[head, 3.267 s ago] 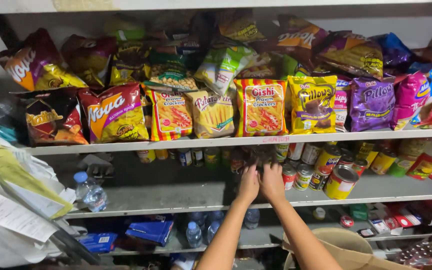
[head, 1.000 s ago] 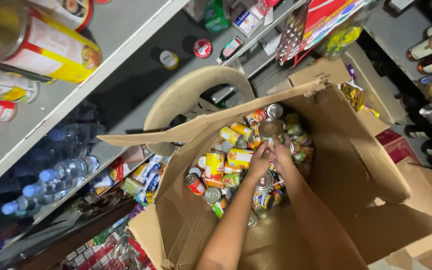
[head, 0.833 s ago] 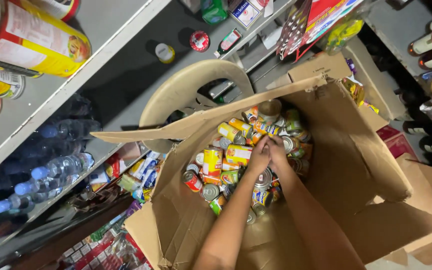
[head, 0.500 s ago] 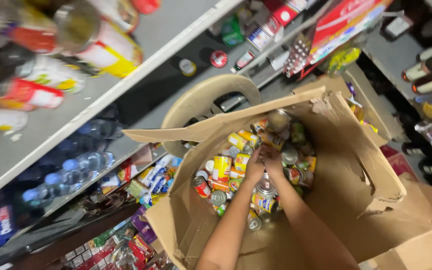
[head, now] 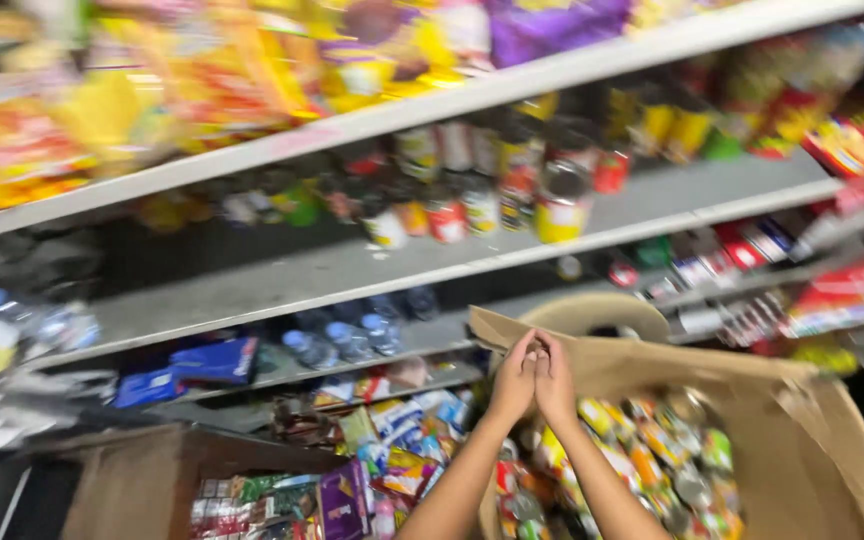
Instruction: Stocking various canned food items from a cardboard box onto the shelves of a small grocery store.
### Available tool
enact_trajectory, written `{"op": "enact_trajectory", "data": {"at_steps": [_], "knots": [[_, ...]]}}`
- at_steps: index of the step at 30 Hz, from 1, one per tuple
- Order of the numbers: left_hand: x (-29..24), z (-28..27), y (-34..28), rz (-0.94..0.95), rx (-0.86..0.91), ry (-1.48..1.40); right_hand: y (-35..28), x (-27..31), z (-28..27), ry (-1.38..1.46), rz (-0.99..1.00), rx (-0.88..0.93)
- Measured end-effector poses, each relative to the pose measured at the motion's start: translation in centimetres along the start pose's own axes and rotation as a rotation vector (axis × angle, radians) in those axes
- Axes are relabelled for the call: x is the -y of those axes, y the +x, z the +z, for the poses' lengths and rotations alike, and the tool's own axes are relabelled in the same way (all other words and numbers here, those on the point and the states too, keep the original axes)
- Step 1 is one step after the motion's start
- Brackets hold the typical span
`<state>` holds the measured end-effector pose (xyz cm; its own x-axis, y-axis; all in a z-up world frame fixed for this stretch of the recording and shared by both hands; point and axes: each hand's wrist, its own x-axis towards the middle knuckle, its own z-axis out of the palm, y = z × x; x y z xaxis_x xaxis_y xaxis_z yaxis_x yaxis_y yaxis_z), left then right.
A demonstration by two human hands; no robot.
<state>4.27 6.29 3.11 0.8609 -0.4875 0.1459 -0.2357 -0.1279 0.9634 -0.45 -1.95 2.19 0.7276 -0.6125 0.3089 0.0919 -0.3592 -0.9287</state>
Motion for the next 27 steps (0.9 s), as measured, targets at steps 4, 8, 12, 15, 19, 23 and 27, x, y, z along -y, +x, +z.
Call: {"op": "enact_trajectory", "data": {"at_steps": [4,8,12,15,19,23,27], "knots": [[-3.7,-9.4,1.6,0.165,-0.169,-0.019,2.2,8.1,7.1,0.008,-0.115,0.047],[-6.1,-17.7,3.6,0.142,-0.239,-0.047,4.5,14.6,13.3,-0.051,-0.327,0.082],[-6.9,-24.3,6.8,0.455,-0.390,0.213,7.2,20.8,17.9,-0.163,-0.533,0.047],[-9.3,-28.2,8.9,0.523,-0.393,0.207,9.7,22.6,20.7,-0.204,-0.577,0.036],[-9.5,-31.5,12.1,0.543,-0.320,0.165,12.0,23.5,23.4,-0.411,-0.581,-0.084],[-8.1,-32.3,13.4,0.440,-0.294,0.228,12.3,21.5,24.2,-0.502,-0.528,-0.094],[-7.8,-32.6,13.2,0.321,-0.197,0.316,11.9,18.8,24.5,-0.336,-0.604,-0.145]]}}
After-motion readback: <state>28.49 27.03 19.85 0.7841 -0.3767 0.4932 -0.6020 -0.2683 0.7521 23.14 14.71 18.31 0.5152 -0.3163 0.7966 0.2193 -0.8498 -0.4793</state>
